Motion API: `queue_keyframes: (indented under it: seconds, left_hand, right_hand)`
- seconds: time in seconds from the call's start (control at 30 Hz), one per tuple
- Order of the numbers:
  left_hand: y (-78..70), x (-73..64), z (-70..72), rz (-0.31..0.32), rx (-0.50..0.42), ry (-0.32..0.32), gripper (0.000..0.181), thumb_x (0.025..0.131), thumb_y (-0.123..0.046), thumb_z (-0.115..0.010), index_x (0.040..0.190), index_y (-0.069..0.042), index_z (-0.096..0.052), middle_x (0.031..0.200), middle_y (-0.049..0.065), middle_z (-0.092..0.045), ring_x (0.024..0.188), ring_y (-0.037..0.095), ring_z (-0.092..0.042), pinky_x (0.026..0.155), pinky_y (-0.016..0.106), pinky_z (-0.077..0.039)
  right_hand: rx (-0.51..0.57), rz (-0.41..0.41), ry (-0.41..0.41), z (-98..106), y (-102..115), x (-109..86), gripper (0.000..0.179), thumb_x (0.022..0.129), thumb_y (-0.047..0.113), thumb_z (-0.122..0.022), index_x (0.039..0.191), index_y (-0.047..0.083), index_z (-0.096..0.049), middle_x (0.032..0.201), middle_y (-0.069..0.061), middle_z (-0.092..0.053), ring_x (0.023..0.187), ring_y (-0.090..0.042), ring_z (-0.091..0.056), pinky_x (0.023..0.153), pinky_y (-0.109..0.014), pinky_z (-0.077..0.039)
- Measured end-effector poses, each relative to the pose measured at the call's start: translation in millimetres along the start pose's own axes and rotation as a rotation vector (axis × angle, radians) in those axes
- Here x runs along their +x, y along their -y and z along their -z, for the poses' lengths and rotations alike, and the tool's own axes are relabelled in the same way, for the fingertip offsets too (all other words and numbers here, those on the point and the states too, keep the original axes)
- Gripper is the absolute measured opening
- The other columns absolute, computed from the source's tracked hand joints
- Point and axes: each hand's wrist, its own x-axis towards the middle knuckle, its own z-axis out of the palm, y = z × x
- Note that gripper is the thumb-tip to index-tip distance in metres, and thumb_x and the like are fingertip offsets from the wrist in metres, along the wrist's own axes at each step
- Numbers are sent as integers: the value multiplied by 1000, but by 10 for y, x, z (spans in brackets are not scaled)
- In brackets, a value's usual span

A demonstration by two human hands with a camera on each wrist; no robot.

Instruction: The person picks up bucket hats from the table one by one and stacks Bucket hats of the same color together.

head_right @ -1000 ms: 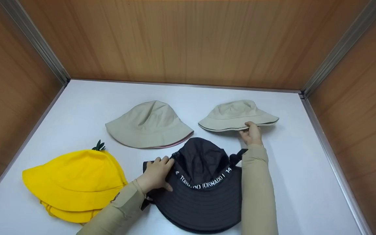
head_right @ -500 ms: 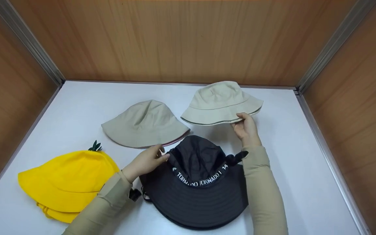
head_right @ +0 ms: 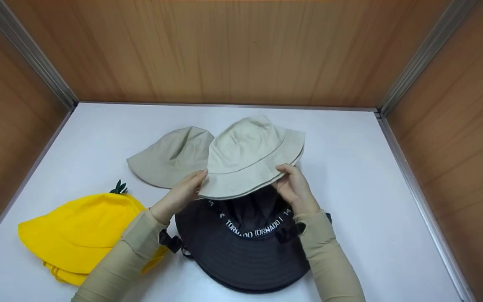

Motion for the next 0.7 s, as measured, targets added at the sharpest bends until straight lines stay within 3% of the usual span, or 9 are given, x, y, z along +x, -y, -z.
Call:
queue_keyframes:
  seconds: [0.2, 0.33, 0.5, 0.7]
  left_hand:
    - [17, -11, -17, -85, -43, 48, 47, 98, -24, -50, 136, 2, -42, 118, 18, -59, 98, 18, -59, 92, 33, -48]
    - [8, -47, -1, -142, 11, 35, 43, 96, -17, -54, 132, 3, -46, 118, 17, -61, 96, 16, -60, 89, 32, -49]
    - [-50, -112, 34, -195, 113, 20, 40, 95, -18, -55, 128, 3, -50, 115, 19, -63, 93, 19, -62, 85, 33, -52]
    - [-177, -195, 60, -242, 202, 28, 36, 95, -19, -56, 123, 3, -53, 108, 19, -66, 87, 17, -63, 79, 31, -53]
  right_hand:
    - [-114, -25, 4, 42, -236, -109, 54, 93, -7, -19, 139, 22, -20, 115, -4, -61, 104, -18, -63, 85, -33, -53]
    - [-169, -16, 17, 83, -296, -136, 59, 93, -6, -18, 143, 25, -12, 118, -1, -59, 106, -15, -61, 85, -31, -53]
    - [-196, -37, 51, 172, -322, -126, 43, 94, -7, -22, 129, 15, -34, 113, -3, -62, 103, -15, -63, 85, -30, -53]
    - [-561, -157, 167, 364, -192, -143, 31, 101, 1, -32, 101, 11, -61, 97, -2, -69, 93, -14, -66, 87, -29, -52]
